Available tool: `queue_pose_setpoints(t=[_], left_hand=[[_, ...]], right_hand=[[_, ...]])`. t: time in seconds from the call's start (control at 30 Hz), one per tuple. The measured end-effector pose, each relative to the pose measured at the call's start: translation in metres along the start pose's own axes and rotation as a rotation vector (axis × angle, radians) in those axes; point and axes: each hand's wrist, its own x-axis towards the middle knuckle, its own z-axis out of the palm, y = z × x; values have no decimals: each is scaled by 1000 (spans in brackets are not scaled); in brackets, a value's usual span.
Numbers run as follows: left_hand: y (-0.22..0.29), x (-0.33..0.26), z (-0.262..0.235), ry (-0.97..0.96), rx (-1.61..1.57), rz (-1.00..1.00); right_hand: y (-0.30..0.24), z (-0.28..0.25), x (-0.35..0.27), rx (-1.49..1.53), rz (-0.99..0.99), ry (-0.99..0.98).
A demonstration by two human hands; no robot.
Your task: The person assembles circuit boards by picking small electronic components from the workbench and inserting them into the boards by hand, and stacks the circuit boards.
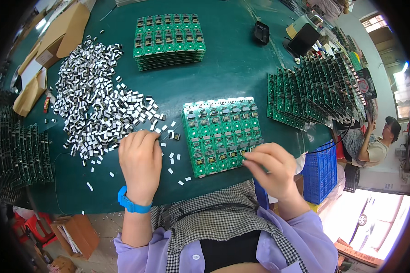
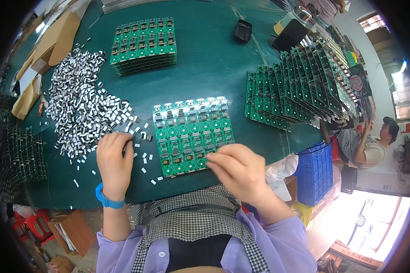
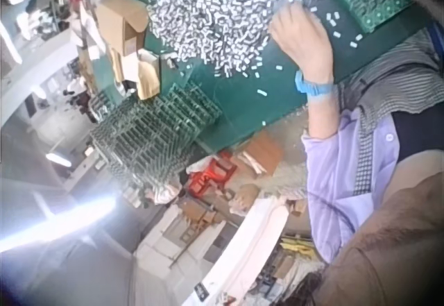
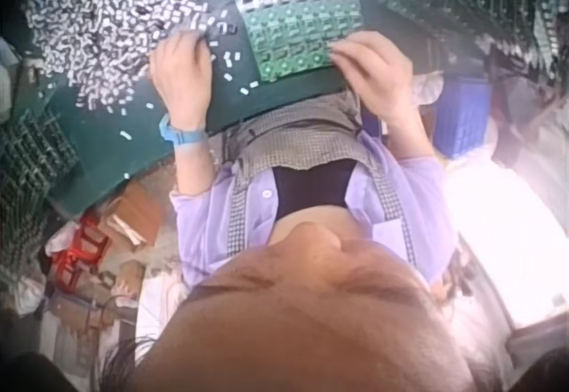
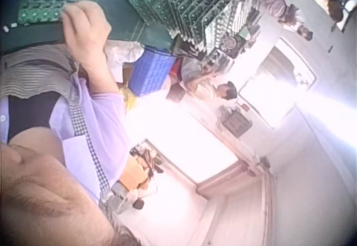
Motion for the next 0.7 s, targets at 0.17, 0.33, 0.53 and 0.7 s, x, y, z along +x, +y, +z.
queue_pose_setpoints(t=[0.17, 0.33, 0.53, 0.7], left_hand=[[3, 0, 1, -78, 17, -34], [3, -1, 0, -81, 2, -62], [2, -1, 0, -114, -9, -80], [8, 3, 2, -103, -53, -97]], right_hand=[[-14, 30, 15, -87, -192, -77], [-7, 36, 17, -141, -260, -95], [-12, 37, 21, -190, -248, -130], [-13, 35, 21, -197, -252, -144]])
